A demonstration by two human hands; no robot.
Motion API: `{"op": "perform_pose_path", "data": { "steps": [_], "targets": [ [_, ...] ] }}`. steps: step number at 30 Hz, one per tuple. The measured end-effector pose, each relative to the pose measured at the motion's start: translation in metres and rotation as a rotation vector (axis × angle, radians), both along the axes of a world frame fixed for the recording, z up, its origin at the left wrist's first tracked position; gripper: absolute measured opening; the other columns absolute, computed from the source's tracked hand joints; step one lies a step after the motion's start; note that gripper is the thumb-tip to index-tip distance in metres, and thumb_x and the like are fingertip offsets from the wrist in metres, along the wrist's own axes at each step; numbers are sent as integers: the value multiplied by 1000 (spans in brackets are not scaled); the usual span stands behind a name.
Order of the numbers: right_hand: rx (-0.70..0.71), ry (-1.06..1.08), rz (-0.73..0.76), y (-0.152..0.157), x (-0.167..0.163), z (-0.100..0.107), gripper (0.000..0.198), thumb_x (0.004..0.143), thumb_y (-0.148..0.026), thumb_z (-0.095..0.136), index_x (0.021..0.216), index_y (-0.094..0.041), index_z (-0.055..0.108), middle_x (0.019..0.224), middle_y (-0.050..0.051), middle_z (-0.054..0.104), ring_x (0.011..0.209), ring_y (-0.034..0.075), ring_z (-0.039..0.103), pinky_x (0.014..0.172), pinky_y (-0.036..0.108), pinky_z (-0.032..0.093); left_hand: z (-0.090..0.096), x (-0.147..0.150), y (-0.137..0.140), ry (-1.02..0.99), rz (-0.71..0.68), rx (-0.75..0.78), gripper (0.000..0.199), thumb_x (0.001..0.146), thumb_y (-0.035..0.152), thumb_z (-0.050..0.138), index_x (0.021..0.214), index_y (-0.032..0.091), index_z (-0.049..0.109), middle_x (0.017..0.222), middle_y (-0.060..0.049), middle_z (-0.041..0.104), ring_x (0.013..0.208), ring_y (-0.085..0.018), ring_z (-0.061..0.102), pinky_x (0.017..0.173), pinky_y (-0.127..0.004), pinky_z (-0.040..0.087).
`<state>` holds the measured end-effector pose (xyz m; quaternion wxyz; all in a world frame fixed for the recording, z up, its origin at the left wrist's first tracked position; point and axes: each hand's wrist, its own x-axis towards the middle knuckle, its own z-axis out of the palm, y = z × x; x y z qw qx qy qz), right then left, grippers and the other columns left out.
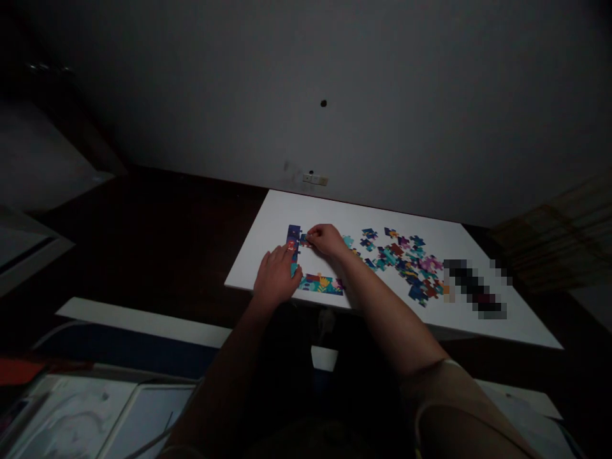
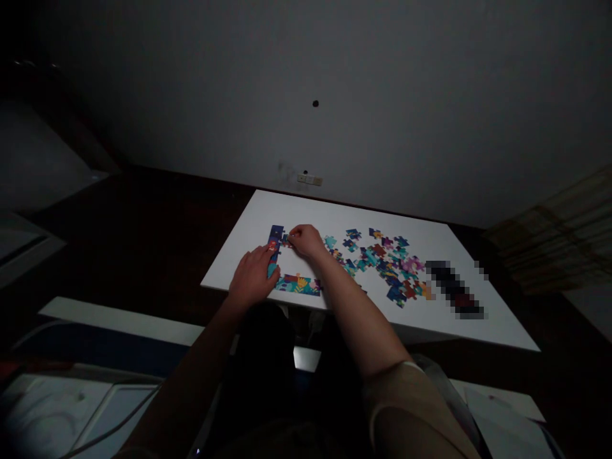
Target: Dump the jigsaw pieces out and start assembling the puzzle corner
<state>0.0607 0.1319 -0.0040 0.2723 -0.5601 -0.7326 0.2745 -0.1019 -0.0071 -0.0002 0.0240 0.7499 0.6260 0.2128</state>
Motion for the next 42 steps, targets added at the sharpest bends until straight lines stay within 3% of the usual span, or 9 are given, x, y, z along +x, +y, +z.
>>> {"op": "perform_pose_path", "data": {
  "steps": [5, 10, 18, 22, 27, 31, 35, 40, 42],
  "targets": [
    [-28, -70, 97, 7, -1, 3, 14, 77, -31, 66, 80, -20, 73, 70, 3, 71, 65, 17, 62, 63, 28, 43, -3, -2, 1, -18, 3, -5, 49, 90, 32, 45, 138, 21, 41, 143, -11, 45, 133, -28, 37, 113, -48, 22],
    [55, -212, 101, 8, -5, 6, 12, 74, -33, 69, 77, -23, 75, 70, 4, 70, 63, 19, 61, 64, 31, 41, -4, -2, 2, -31, 4, 2, 49, 90, 32, 45, 137, 20, 42, 143, -11, 45, 134, -28, 36, 114, -48, 21],
    [131, -200, 78, -2, 2, 7, 22, 83, -39, 60, 86, -24, 75, 82, 6, 72, 73, 21, 63, 68, 33, 42, -3, -2, 2, -25, 7, 6, 51, 89, 32, 46, 138, 22, 41, 143, -10, 45, 133, -28, 38, 114, -47, 22],
    [227, -155, 14, -5, 20, 14, 24, 88, -33, 52, 95, -22, 73, 95, 8, 72, 84, 23, 64, 77, 35, 44, -3, -1, 2, -26, 4, -8, 51, 89, 33, 45, 139, 22, 42, 143, -11, 45, 133, -28, 38, 114, -47, 22],
    [249, -138, 35, -16, 38, 25, 25, 86, -23, 51, 100, -22, 71, 98, 8, 71, 85, 24, 63, 80, 37, 46, -3, 0, 2, -17, 2, -7, 51, 90, 34, 43, 139, 20, 42, 145, -11, 43, 134, -28, 36, 114, -47, 22],
    [353, -26, 6, -53, 57, 42, 27, 89, -25, 47, 105, -25, 68, 104, 6, 69, 92, 23, 62, 85, 38, 46, -2, 0, 2, -14, -5, -19, 50, 90, 35, 42, 138, 20, 43, 144, -11, 44, 133, -28, 37, 114, -47, 23],
    [371, -10, -135, -115, 106, 45, 28, 91, -29, 45, 109, -26, 66, 107, 8, 68, 96, 25, 61, 81, 41, 48, -2, 1, 3, -11, -1, -33, 50, 90, 36, 43, 138, 23, 42, 145, -8, 43, 134, -28, 37, 114, -47, 23],
    [363, -63, -421, -178, 185, 5, 28, 87, -31, 47, 107, -25, 66, 102, 8, 68, 96, 28, 61, 80, 45, 48, -3, 0, 7, -33, -9, -13, 49, 91, 39, 41, 136, 22, 43, 143, -8, 45, 134, -26, 38, 113, -44, 27],
    [331, -72, -452, -193, 205, -12, 29, 86, -31, 48, 109, -26, 64, 103, 8, 67, 96, 29, 61, 82, 47, 48, -3, 0, 9, -45, -16, -13, 48, 92, 41, 39, 136, 21, 44, 142, -9, 47, 132, -25, 41, 112, -42, 29]
  ]
}}
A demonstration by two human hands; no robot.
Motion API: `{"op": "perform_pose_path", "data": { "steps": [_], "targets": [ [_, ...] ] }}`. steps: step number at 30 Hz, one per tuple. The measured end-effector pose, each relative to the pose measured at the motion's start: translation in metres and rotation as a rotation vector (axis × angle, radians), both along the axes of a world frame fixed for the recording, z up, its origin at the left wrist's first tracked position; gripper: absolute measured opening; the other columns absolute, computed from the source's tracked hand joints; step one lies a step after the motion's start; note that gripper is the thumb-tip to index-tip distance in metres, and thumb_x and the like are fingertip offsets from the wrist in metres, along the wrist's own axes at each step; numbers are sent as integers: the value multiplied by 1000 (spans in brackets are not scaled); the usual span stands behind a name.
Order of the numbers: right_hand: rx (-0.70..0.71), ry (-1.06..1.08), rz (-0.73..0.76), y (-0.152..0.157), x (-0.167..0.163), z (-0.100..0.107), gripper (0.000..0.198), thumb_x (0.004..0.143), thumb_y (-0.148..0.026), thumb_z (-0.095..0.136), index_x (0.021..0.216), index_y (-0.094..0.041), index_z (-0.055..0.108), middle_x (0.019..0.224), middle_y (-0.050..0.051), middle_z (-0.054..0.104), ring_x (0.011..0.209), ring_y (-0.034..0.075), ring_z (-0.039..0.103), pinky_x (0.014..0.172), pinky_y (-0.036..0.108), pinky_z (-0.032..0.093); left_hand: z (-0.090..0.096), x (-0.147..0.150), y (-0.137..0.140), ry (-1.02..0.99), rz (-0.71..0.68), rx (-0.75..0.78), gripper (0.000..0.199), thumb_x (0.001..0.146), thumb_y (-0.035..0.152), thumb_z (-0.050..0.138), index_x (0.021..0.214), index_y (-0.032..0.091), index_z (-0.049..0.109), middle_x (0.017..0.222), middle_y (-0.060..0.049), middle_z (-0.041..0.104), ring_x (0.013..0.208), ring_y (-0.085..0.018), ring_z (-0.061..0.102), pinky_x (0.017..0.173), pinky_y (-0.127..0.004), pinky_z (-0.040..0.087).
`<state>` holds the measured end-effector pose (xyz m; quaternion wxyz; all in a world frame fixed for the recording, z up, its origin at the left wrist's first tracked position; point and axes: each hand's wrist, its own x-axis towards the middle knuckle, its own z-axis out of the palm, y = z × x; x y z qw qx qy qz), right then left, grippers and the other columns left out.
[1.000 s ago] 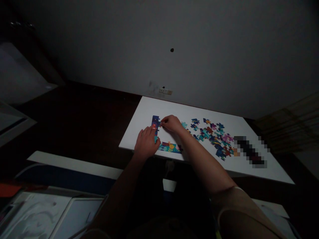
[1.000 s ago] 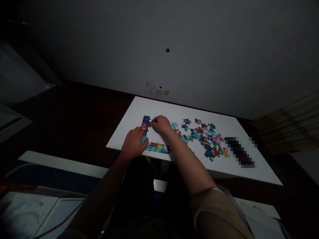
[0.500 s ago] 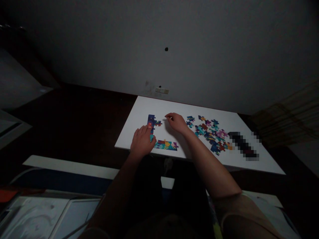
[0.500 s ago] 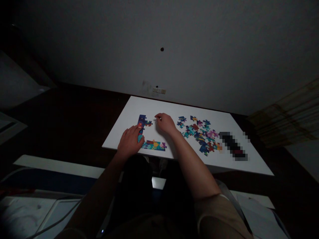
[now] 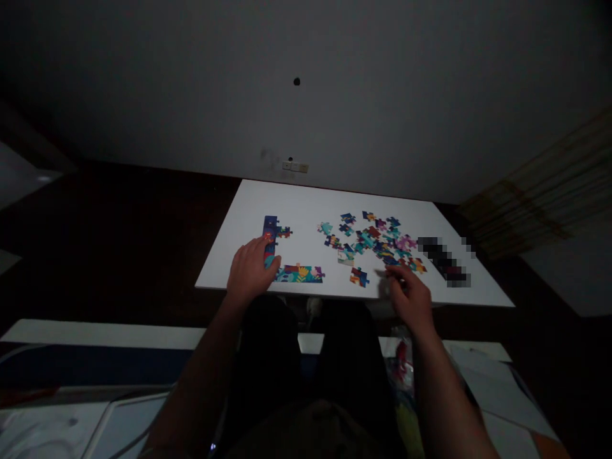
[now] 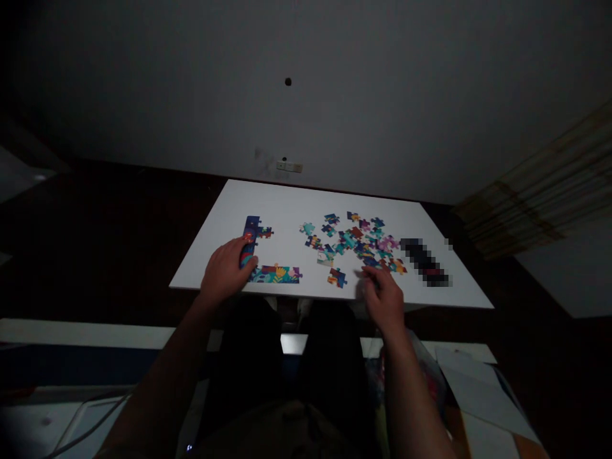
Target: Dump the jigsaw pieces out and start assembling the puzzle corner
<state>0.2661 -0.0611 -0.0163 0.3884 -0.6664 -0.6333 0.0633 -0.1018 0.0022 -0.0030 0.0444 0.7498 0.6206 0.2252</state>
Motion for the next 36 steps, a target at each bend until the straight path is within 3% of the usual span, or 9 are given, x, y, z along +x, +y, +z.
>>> {"op": "perform_pose_path", "data": {
  "steps": [3, 8, 12, 18, 24, 28, 32, 36],
  "targets": [
    [-32, -39, 56, -13, 9, -12, 31, 86, -29, 48, 114, -25, 62, 105, 9, 65, 96, 29, 60, 85, 48, 48, 0, 1, 2, 10, -37, -1, 49, 91, 41, 39, 136, 22, 43, 145, -8, 44, 131, -26, 41, 111, -44, 30],
    [-6, -149, 227, -17, -5, -9, 43, 85, -28, 55, 128, -27, 54, 126, 8, 58, 116, 30, 51, 99, 51, 42, -1, 5, 4, 60, -50, -17, 51, 90, 44, 39, 137, 23, 43, 147, -7, 41, 133, -29, 39, 111, -49, 29],
    [-24, -264, 293, -16, -12, -10, 51, 83, -33, 62, 133, -31, 52, 138, 4, 52, 121, 32, 46, 100, 54, 39, -1, 8, 4, 91, -52, -19, 52, 90, 44, 39, 136, 21, 43, 145, -8, 43, 132, -28, 39, 111, -47, 30],
    [57, -262, 377, -18, -7, -21, 29, 88, -30, 61, 116, -34, 64, 124, 2, 63, 111, 27, 56, 93, 50, 46, -1, 10, 5, 113, -28, -18, 50, 89, 43, 41, 135, 24, 44, 145, -6, 44, 132, -28, 40, 110, -47, 31],
    [229, -144, 391, -17, -20, -18, 31, 88, -20, 60, 117, -33, 64, 110, 2, 70, 97, 23, 65, 84, 44, 54, 0, 11, 2, 112, -10, -14, 48, 89, 39, 43, 135, 25, 46, 145, -6, 44, 132, -28, 40, 111, -48, 30],
    [310, -14, 494, 8, -58, 3, 31, 88, -20, 59, 117, -32, 65, 111, 2, 69, 100, 22, 66, 89, 40, 56, -1, 10, 0, 90, -11, 16, 48, 90, 38, 43, 135, 23, 47, 145, -7, 44, 131, -28, 40, 111, -47, 31],
    [224, -25, 616, 60, -107, 22, 26, 90, -23, 57, 112, -31, 67, 118, 1, 67, 108, 21, 63, 97, 40, 52, -3, 7, -1, 85, -6, 22, 49, 91, 38, 43, 137, 23, 45, 144, -8, 44, 131, -28, 40, 111, -47, 30],
    [91, -65, 597, 116, -142, 22, 21, 88, -24, 59, 105, -28, 71, 117, 4, 67, 108, 21, 63, 97, 40, 49, -2, 4, -2, 75, -5, 11, 49, 90, 37, 44, 137, 24, 44, 144, -8, 44, 132, -28, 40, 111, -47, 28]
  ]
}}
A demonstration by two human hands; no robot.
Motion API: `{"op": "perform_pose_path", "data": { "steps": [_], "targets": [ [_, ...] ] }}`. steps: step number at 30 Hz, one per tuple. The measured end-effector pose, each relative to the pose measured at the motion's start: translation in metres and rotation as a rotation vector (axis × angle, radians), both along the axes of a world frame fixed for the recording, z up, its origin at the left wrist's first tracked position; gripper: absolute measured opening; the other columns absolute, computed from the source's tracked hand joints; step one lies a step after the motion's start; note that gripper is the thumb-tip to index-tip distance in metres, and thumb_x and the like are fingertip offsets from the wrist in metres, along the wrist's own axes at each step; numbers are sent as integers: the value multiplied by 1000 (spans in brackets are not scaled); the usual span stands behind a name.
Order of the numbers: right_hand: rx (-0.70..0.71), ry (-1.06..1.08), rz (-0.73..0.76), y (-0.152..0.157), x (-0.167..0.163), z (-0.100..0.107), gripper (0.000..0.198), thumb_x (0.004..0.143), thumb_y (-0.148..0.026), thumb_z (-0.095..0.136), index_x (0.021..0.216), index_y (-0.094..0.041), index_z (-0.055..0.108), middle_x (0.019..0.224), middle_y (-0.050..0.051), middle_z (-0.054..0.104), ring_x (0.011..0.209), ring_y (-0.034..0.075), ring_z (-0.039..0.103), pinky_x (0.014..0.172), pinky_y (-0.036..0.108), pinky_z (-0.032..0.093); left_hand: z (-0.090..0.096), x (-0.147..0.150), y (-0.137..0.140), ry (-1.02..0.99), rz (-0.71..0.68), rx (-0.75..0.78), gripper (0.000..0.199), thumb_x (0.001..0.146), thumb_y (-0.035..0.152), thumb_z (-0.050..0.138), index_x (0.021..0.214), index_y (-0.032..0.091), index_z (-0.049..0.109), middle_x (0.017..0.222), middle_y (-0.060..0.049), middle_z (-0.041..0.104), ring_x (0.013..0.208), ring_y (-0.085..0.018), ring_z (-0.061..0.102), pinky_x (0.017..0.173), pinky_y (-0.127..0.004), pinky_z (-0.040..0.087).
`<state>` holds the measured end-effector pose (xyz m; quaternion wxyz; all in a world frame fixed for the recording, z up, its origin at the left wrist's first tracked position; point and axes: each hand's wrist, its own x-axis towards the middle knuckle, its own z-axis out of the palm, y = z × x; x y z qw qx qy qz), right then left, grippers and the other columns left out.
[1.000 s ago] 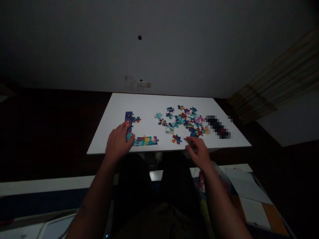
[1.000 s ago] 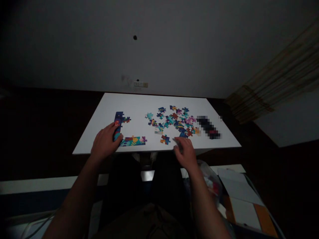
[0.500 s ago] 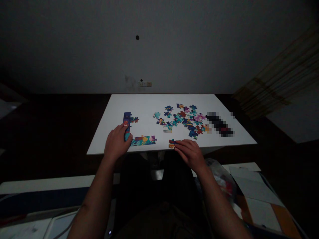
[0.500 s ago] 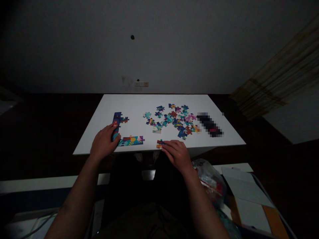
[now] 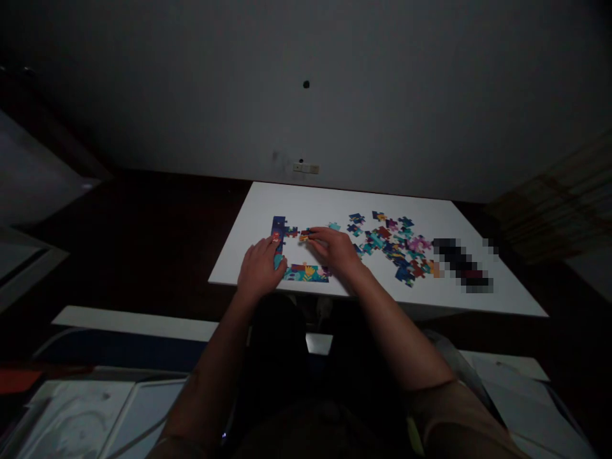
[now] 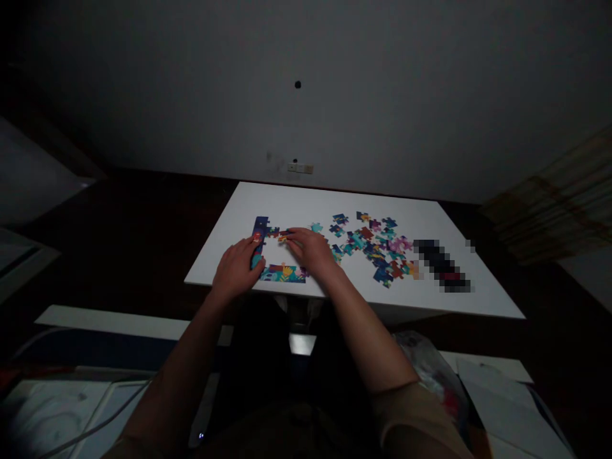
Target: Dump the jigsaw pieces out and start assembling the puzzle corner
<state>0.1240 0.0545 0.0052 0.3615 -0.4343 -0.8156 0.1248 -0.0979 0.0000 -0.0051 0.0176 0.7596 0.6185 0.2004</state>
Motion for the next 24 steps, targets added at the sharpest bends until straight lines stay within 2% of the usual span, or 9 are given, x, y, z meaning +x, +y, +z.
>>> {"op": "perform_pose_path", "data": {
  "steps": [3, 7, 11, 15, 17, 21, 24],
  "targets": [
    [-68, -77, -6, 24, -12, -8, 21, 86, -23, 60, 103, -26, 72, 116, 4, 67, 106, 22, 63, 97, 39, 48, 1, -2, -1, -10, 5, -4, 49, 90, 37, 44, 137, 23, 45, 143, -9, 44, 131, -28, 39, 112, -48, 27],
    [-124, -177, -37, 30, -18, -13, 21, 84, -21, 60, 100, -25, 72, 120, 6, 65, 108, 23, 62, 98, 39, 46, 1, -3, -2, -28, 7, -6, 49, 90, 37, 44, 136, 24, 44, 144, -8, 43, 133, -28, 37, 113, -49, 25],
    [-117, -213, -48, 28, -20, -14, 24, 85, -19, 54, 101, -25, 71, 120, 6, 65, 110, 22, 60, 99, 38, 44, -1, -4, -1, -36, 7, -2, 49, 89, 35, 45, 136, 24, 43, 145, -8, 43, 133, -28, 37, 113, -49, 24],
    [-65, -205, -18, 33, -19, -19, 23, 84, -17, 53, 97, -24, 71, 113, 6, 67, 104, 24, 61, 95, 42, 46, -2, -5, 0, -44, 14, -7, 47, 88, 35, 45, 135, 23, 45, 144, -8, 44, 133, -28, 37, 113, -49, 24],
    [-36, -186, -18, 35, -18, -21, 24, 82, -18, 56, 102, -24, 69, 113, 8, 67, 103, 25, 61, 93, 44, 47, -1, -6, 0, -47, 15, -6, 47, 88, 34, 47, 133, 24, 47, 144, -8, 44, 133, -29, 38, 113, -49, 24],
    [-13, -190, -28, 40, -19, -20, 39, 80, -24, 62, 119, -21, 60, 111, 11, 66, 105, 28, 58, 92, 45, 47, -1, -6, 0, -55, 13, -1, 47, 87, 33, 48, 133, 23, 47, 143, -8, 46, 133, -29, 38, 113, -50, 24],
    [-36, -215, -19, 43, -19, -18, 37, 80, -23, 62, 117, -22, 61, 105, 11, 67, 104, 28, 57, 90, 44, 47, -1, -6, 0, -57, 12, -6, 47, 87, 33, 47, 133, 22, 46, 143, -8, 46, 133, -28, 37, 113, -49, 23]
  ]
}}
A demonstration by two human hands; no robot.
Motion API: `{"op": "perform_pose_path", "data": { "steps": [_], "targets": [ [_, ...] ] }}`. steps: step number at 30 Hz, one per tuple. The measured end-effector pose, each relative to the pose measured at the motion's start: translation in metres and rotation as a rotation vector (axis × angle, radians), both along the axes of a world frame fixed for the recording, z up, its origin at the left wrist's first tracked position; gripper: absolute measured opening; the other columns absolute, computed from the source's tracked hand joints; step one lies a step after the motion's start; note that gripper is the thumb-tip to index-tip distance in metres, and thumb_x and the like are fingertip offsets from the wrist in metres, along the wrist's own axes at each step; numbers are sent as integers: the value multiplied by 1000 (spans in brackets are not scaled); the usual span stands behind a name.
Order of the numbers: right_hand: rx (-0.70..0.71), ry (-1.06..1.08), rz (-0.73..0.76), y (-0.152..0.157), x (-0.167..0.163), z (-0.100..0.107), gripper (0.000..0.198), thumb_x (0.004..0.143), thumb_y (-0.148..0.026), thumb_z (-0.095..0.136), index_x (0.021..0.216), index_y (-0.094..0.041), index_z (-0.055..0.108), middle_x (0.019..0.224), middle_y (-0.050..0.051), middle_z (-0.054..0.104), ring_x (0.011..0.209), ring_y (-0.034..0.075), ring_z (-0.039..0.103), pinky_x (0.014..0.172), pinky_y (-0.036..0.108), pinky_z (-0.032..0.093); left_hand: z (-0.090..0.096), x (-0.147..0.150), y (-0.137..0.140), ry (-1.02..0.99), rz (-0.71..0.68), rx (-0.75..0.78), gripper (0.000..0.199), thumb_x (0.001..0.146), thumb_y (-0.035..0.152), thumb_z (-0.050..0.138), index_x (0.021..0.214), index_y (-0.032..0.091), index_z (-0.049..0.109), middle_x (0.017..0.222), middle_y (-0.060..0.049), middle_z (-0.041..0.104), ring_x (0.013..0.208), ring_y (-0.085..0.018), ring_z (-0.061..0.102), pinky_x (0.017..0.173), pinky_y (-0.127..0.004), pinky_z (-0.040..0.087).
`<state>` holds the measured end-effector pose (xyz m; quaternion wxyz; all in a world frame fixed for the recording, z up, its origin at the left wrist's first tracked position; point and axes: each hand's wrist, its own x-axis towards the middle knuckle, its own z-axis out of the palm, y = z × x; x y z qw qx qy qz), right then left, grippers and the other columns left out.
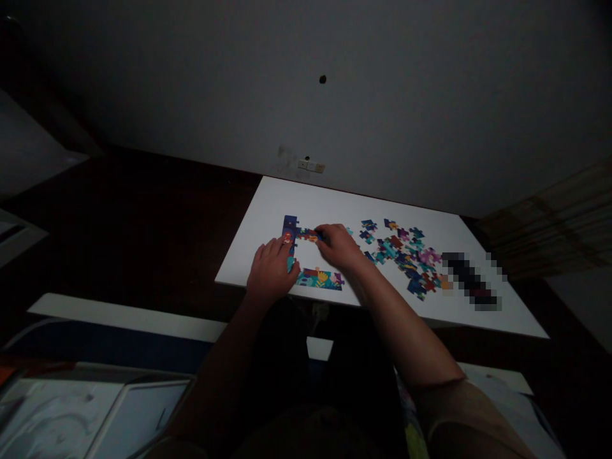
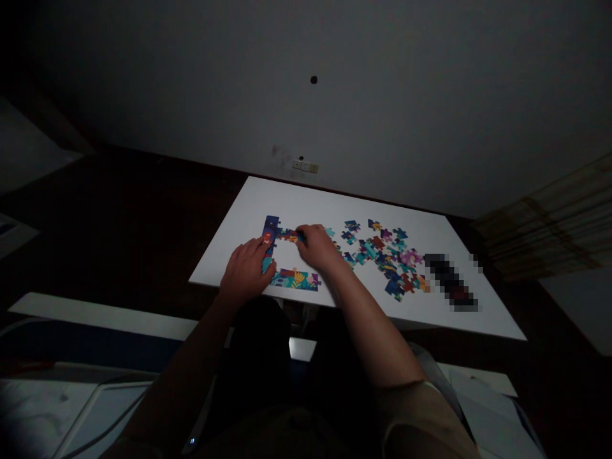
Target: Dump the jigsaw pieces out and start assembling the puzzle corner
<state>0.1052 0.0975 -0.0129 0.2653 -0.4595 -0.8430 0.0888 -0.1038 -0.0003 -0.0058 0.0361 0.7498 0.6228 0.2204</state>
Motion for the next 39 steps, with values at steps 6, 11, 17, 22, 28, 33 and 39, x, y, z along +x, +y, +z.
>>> {"op": "perform_pose_path", "data": {
  "steps": [6, 11, 17, 22, 28, 33, 39],
  "targets": [
    [-76, 33, 64, -11, 2, 2, 41, 77, -23, 65, 117, -25, 59, 107, 8, 67, 97, 24, 61, 84, 41, 50, -2, 0, 0, -9, -11, 3, 48, 89, 34, 45, 135, 22, 45, 144, -9, 44, 133, -28, 37, 114, -48, 23],
    [-59, 42, 164, -23, -9, 7, 40, 80, -20, 63, 120, -26, 58, 109, 7, 66, 100, 23, 61, 88, 40, 49, -1, 0, -1, 12, -3, 12, 49, 89, 34, 46, 136, 22, 44, 144, -9, 45, 133, -29, 37, 113, -49, 23],
    [-41, 18, 149, -22, -22, 9, 35, 83, -28, 64, 118, -26, 59, 102, 7, 67, 94, 24, 61, 83, 40, 50, 0, 0, -1, 18, 3, 14, 48, 88, 33, 46, 135, 22, 45, 144, -9, 45, 133, -29, 38, 113, -49, 24],
    [-59, 19, 112, -22, -25, 10, 38, 79, -27, 67, 116, -26, 57, 103, 7, 68, 95, 24, 62, 82, 39, 49, -1, 0, -1, 10, 1, 12, 48, 88, 33, 46, 135, 22, 45, 144, -9, 45, 133, -29, 38, 113, -49, 24],
    [-81, 5, 94, -25, -19, 12, 45, 75, -24, 67, 119, -25, 54, 105, 7, 67, 96, 24, 62, 82, 37, 48, 0, 0, 0, 7, 3, 5, 47, 88, 33, 46, 134, 22, 46, 143, -9, 46, 133, -29, 38, 113, -49, 23],
    [-76, -42, 31, -36, 9, 15, 40, 73, -23, 66, 112, -24, 57, 100, 9, 67, 92, 26, 61, 79, 39, 49, -1, 1, 0, 6, -7, 11, 48, 88, 34, 46, 135, 23, 46, 144, -8, 44, 132, -29, 39, 113, -48, 25],
    [-3, 71, -169, -72, 60, 15, 43, 75, -23, 61, 117, -24, 54, 108, 11, 65, 96, 28, 62, 82, 42, 51, -2, 2, 2, -29, -30, 22, 48, 89, 35, 43, 136, 23, 45, 143, -8, 45, 131, -29, 40, 113, -49, 26]
  ]
}}
